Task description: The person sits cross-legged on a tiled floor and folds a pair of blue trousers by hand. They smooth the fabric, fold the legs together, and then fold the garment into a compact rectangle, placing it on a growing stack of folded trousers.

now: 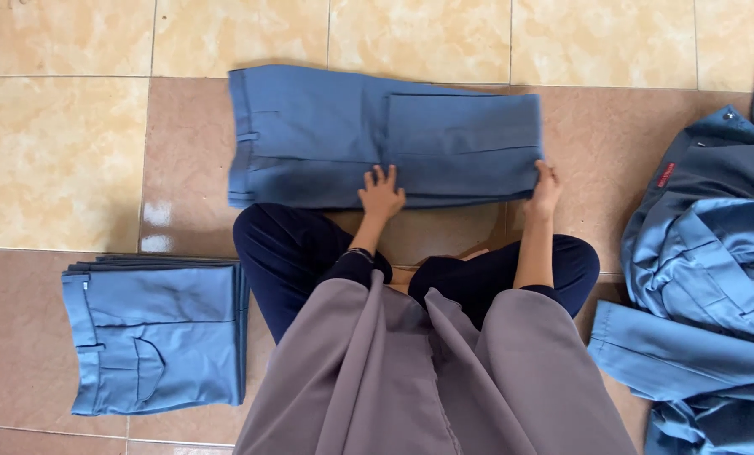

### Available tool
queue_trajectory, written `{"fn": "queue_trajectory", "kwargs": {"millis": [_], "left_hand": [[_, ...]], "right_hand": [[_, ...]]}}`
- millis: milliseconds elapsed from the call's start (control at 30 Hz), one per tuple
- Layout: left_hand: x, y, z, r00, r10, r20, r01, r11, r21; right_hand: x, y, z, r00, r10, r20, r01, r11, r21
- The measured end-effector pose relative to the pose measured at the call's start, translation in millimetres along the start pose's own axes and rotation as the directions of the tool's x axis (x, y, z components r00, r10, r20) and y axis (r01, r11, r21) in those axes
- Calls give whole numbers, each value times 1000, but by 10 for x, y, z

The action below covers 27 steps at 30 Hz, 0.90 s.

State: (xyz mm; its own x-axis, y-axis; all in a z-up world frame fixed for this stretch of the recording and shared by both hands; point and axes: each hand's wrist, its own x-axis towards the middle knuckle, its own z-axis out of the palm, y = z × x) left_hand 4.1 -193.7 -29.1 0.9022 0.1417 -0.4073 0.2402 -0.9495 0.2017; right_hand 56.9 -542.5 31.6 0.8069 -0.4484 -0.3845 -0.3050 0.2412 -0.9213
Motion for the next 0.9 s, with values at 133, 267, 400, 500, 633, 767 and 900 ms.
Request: {"fn": "queue_trajectory", "kwargs": {"millis": [133,267,400,500,633,767,900], "left_hand": [[-34,548,143,980,183,71,-179,982,-64],[-88,843,124,968,218,124,-185,955,-230],[-37,1002,54,992,121,32,-92,879,-467],[111,1179,54,987,154,-52,-146,694,-706],[287,1254,99,987,152,50,-30,485,-874],[491,988,365,996,1,-93,-80,525,-847],[580,595,245,986,-32,-166,-123,540,-832]], "right_hand": [[357,130,-348,913,-245,-327,270,962,33],[508,377,-287,729,-665,-159,549,708,-444],[-52,296,171,708,-698,102,642,577,-506],[-459,302,478,658,-694,291,724,478,-498],[-857,297,715,605,-598,526,796,461,-391],[-934,335,707,651,-457,606,729,600,-330],[-842,140,611,575,-569,588,813,474,-337]]}}
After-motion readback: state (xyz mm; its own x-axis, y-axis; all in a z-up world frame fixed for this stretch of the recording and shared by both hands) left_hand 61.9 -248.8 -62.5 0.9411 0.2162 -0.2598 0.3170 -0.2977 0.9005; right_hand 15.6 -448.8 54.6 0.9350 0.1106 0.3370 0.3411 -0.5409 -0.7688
